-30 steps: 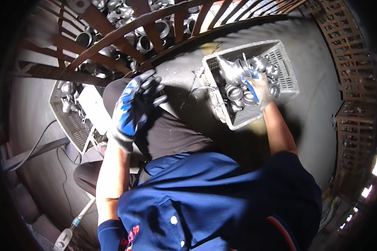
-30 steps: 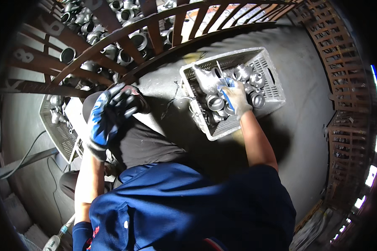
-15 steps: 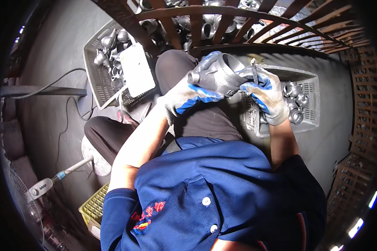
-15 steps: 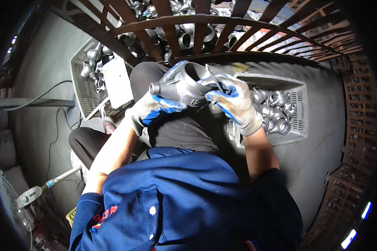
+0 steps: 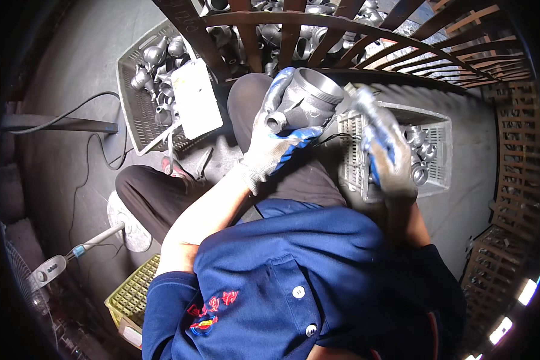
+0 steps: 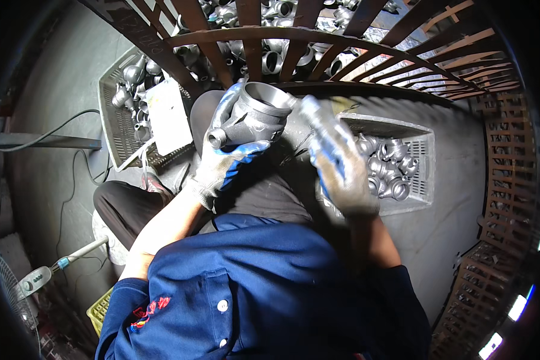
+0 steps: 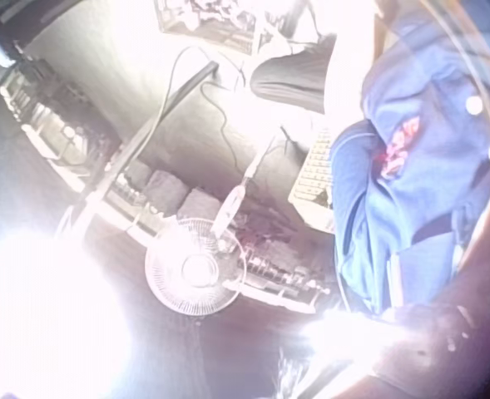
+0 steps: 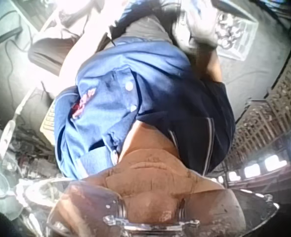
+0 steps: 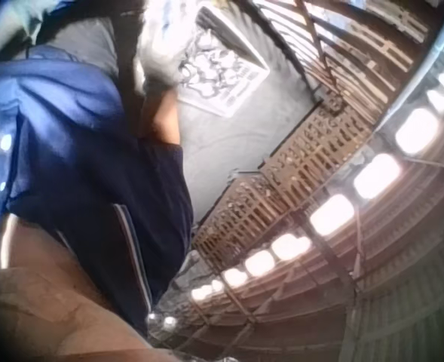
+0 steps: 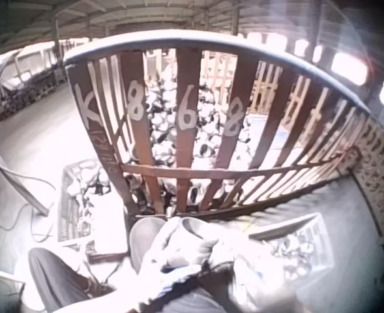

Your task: Cleaning and deburring metal castings using a scraper or hand tool.

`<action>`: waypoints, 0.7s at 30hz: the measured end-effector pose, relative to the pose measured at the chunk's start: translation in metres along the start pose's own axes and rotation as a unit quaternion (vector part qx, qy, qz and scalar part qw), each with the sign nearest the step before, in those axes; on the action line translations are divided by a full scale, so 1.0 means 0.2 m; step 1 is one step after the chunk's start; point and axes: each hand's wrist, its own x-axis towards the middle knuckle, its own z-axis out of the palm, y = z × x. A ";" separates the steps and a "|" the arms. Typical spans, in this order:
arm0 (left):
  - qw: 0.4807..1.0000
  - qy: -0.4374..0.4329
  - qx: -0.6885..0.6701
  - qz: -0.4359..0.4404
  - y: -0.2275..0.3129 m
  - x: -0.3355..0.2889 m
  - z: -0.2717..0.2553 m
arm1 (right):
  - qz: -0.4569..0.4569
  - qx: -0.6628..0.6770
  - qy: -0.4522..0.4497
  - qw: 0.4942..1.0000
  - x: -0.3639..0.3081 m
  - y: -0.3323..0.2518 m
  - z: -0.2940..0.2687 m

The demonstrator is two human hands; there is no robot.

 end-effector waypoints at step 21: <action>0.985 0.051 0.153 0.056 -0.03 0.00 0.05 | -0.087 -0.240 -0.002 0.967 -0.06 0.05 0.10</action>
